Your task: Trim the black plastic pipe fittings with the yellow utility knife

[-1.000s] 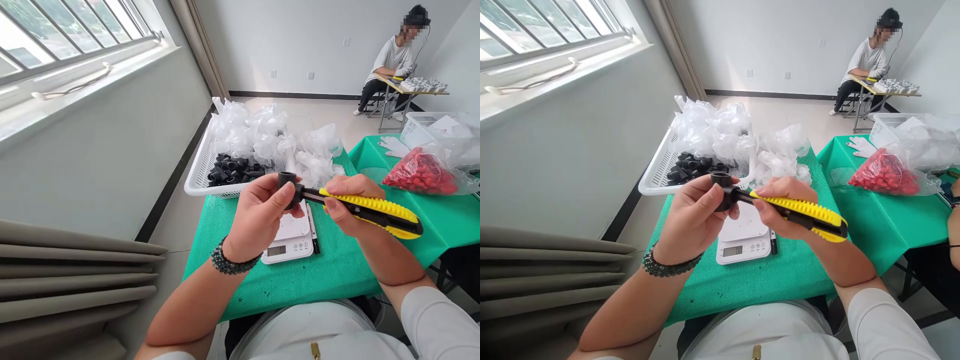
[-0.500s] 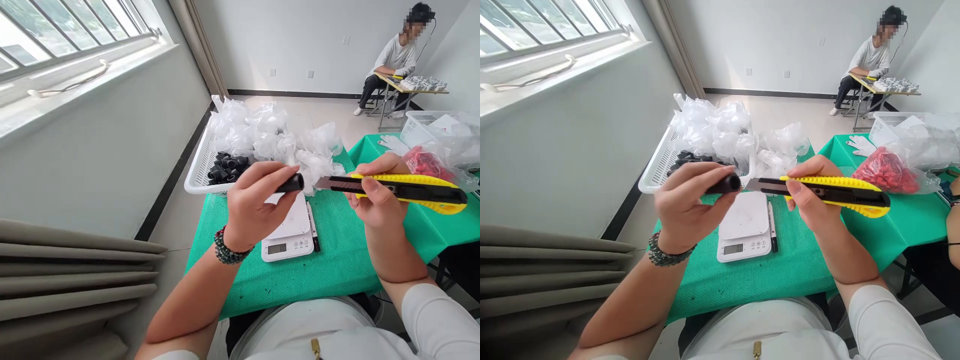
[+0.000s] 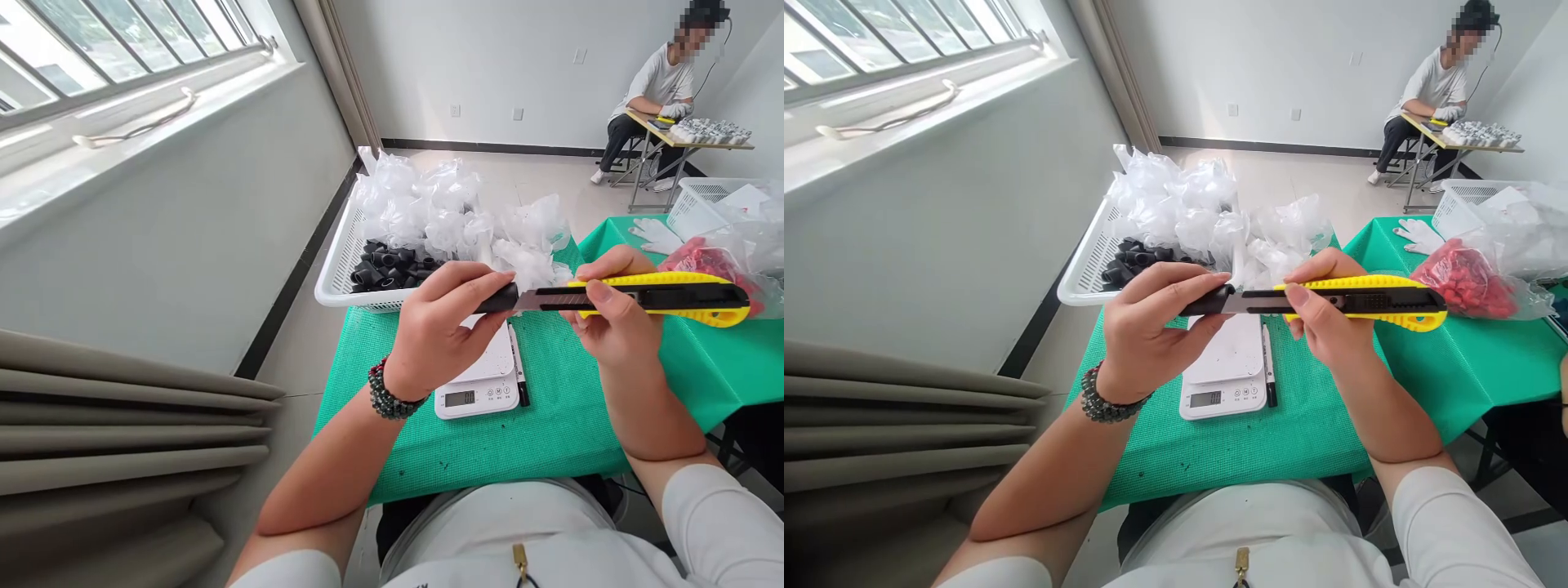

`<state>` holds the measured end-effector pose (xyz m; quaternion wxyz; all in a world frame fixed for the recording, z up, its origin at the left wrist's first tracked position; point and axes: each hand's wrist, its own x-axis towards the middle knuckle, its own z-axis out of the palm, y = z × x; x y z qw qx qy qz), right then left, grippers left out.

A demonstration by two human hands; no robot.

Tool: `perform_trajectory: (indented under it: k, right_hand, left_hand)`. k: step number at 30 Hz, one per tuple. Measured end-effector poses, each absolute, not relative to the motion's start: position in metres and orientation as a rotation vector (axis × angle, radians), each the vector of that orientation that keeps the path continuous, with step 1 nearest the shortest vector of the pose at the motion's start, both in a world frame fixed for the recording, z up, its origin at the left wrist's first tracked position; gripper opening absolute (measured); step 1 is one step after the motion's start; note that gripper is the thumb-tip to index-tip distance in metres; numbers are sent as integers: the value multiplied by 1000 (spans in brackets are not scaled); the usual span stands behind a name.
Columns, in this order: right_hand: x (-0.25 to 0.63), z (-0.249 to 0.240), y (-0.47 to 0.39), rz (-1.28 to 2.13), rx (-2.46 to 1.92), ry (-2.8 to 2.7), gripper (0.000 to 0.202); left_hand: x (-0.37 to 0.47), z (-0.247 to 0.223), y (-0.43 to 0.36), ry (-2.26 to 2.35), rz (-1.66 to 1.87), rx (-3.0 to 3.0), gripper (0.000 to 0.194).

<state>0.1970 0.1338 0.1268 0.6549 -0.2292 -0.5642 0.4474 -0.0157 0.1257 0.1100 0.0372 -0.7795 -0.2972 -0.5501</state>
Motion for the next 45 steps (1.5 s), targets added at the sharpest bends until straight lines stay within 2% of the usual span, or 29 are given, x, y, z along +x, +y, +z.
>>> perform_trajectory:
  k: [11, 20, 27, 30, 38, 45]
  right_hand:
    - [201, 124, 141, 920, -583, -1300, 28]
    - [200, 126, 138, 950, -475, -1278, 20]
    - [200, 125, 136, 951, -544, -1293, 41]
    - [198, 125, 135, 984, -495, -1279, 41]
    - [197, 126, 140, 1079, -522, -1292, 46]
    - [193, 123, 142, 1115, -525, -1181, 29]
  left_hand:
    - [-16, 110, 125, -1095, -1716, -2448, 25]
    - [-13, 112, 126, -953, -1868, -2402, 23]
    - [-10, 115, 121, -1178, -2080, -2562, 20]
    - [-11, 115, 119, -1245, -2179, -2691, 24]
    - [-17, 122, 118, -1376, -2043, -3021, 32]
    - [-17, 124, 120, -1466, -2126, -3187, 36]
